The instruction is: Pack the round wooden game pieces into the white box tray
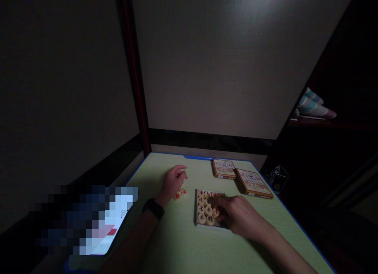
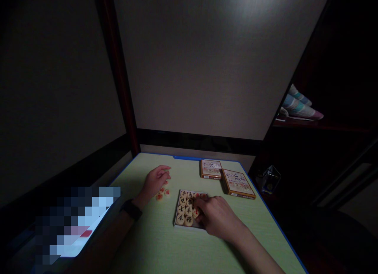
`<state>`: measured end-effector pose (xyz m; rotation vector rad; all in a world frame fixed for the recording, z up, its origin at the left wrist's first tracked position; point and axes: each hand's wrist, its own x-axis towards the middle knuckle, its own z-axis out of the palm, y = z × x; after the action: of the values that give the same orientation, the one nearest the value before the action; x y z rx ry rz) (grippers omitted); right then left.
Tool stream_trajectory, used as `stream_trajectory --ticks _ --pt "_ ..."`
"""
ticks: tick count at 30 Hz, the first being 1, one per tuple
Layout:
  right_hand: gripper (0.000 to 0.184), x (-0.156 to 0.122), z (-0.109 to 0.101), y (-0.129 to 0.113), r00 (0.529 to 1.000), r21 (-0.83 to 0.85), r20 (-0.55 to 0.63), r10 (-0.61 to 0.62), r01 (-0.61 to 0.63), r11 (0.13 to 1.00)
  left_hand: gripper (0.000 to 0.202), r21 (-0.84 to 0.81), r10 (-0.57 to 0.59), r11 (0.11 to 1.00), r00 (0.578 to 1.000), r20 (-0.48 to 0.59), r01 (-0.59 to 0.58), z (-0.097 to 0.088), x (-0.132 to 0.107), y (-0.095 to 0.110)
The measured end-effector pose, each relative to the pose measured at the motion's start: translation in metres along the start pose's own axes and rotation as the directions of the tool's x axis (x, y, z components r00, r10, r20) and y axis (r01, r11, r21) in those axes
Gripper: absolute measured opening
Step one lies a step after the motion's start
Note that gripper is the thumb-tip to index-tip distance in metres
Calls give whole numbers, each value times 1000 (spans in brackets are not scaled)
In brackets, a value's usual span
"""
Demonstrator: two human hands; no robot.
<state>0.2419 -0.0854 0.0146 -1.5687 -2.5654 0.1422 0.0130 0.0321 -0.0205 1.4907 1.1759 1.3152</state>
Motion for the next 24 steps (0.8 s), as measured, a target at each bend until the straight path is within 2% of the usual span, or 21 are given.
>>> stream_trajectory --ticks 5,7,10,12,15,17,20,24 --pt "14 0 -3 -3 1000 -8 23 18 -17 1000 26 33 20 999 1000 -19 -19 0 2 -2" --pt "14 0 -4 -4 1000 -4 17 14 -14 1000 25 100 41 994 999 -36 -37 -5 4 -1" --pt "16 -1 -7 -4 1000 25 7 19 -19 999 23 387 98 921 989 -112 -47 -19 8 6" --pt "16 -2 -9 -3 1000 74 0 23 -23 997 22 651 149 758 982 -116 -38 -30 8 12" --pt "15 -4 -12 -2 999 136 -36 24 -19 991 21 885 137 449 988 69 -124 -43 6 17" --pt "12 -5 -12 -1 997 147 -76 29 -17 989 23 911 69 356 978 198 -210 -46 2 16" --pt "23 -4 -11 2 990 125 -121 68 -53 991 27 880 20 368 949 314 -299 -43 -3 12" --pt "33 -2 -7 7 979 87 -171 113 -99 991 28 824 49 411 912 407 -390 -36 -9 3"
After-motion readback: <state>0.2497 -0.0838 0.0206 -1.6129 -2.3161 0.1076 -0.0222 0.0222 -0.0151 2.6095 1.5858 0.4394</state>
